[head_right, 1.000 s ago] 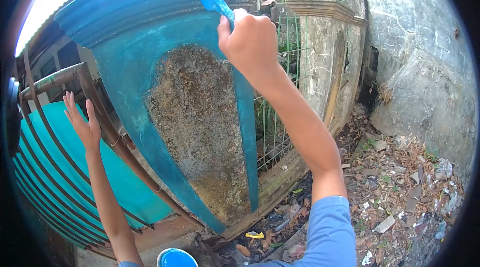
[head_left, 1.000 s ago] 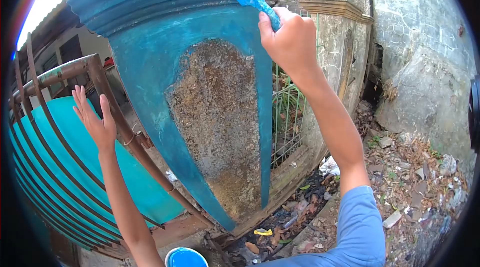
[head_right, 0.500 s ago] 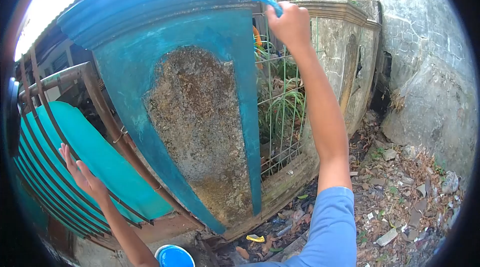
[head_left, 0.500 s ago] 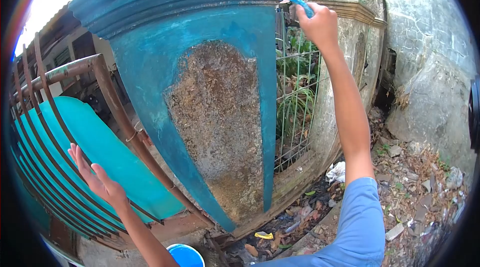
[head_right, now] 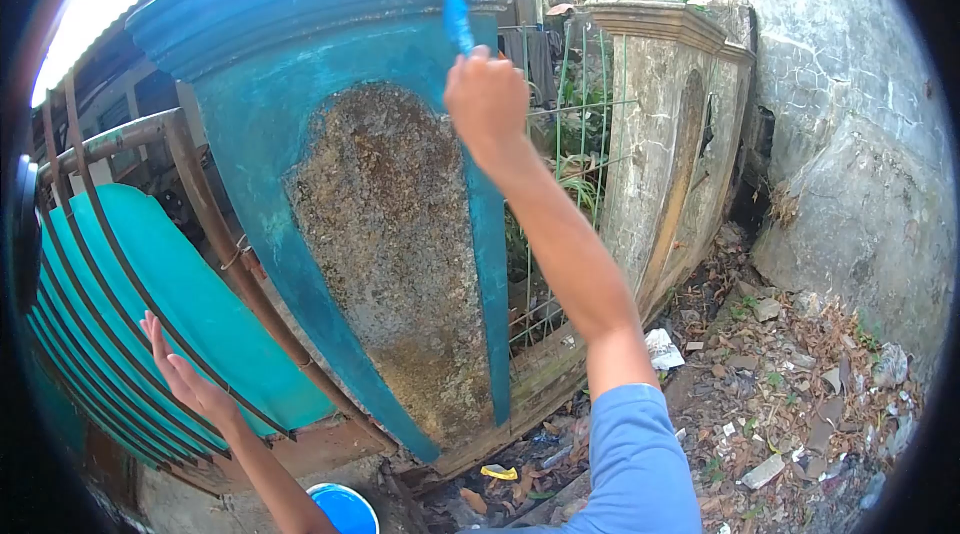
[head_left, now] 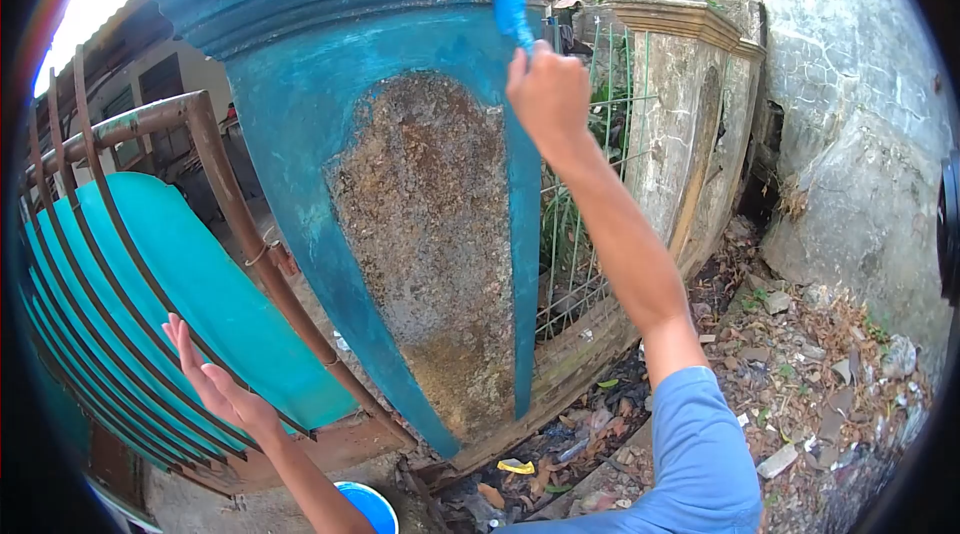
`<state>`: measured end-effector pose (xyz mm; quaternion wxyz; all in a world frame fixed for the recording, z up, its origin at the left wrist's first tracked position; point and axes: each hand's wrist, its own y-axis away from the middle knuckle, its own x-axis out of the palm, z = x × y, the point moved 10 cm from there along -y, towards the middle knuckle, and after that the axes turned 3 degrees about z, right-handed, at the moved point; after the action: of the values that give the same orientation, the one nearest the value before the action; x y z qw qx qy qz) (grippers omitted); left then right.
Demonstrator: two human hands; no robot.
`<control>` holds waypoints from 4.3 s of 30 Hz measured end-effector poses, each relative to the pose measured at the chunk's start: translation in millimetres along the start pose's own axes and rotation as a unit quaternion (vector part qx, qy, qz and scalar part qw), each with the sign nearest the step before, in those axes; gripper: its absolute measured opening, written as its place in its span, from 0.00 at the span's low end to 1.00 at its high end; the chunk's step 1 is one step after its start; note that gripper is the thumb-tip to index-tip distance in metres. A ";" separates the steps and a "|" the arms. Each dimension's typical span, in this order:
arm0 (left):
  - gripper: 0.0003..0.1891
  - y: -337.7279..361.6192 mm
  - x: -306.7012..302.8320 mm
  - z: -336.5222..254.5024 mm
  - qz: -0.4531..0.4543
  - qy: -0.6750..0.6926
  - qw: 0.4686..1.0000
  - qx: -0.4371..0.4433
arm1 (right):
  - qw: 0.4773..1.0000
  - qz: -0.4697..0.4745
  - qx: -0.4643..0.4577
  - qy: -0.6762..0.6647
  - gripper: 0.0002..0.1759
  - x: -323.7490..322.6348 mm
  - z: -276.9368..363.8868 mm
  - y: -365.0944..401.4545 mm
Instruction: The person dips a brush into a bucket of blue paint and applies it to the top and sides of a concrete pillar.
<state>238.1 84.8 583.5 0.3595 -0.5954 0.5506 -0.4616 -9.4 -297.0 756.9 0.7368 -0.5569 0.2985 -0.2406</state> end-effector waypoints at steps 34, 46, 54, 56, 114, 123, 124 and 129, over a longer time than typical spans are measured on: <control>0.26 59.6 23.0 10.0 0.083 0.080 0.989 -0.088 | 0.993 0.016 -0.036 -0.111 0.12 -0.7 66.4 21.9; 0.23 69.3 15.5 29.7 0.076 0.082 0.986 -0.124 | 0.960 -0.052 -0.195 -0.195 0.11 -22.2 110.8 27.3; 0.22 75.3 31.3 19.9 0.093 0.110 0.981 -0.129 | 0.997 -0.014 -0.048 -0.054 0.16 7.6 -25.2 -6.1; 0.22 75.2 33.3 12.8 0.096 0.123 0.979 -0.128 | 0.999 -0.033 0.005 -0.022 0.16 -0.7 -64.5 -13.4; 0.22 125.6 65.9 -4.9 0.119 0.116 0.968 -0.186 | 0.994 -0.006 -0.097 -0.043 0.13 20.1 -94.2 -13.9; 0.22 122.7 55.8 -2.1 0.119 0.092 0.975 -0.163 | 0.998 0.011 -0.044 0.037 0.14 3.4 -128.6 -14.7; 0.22 122.1 53.9 -1.1 0.114 0.090 0.976 -0.161 | 0.999 0.008 -0.038 0.030 0.13 -0.5 -123.9 -11.1; 0.23 116.9 57.1 -5.2 0.106 0.117 0.972 -0.172 | 0.996 0.047 -0.059 0.043 0.14 17.1 -67.7 -5.5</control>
<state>193.4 13.0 484.4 0.2317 -0.5284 0.7198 -0.3860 -45.4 -356.0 745.6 0.6999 -0.5738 0.3689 -0.2116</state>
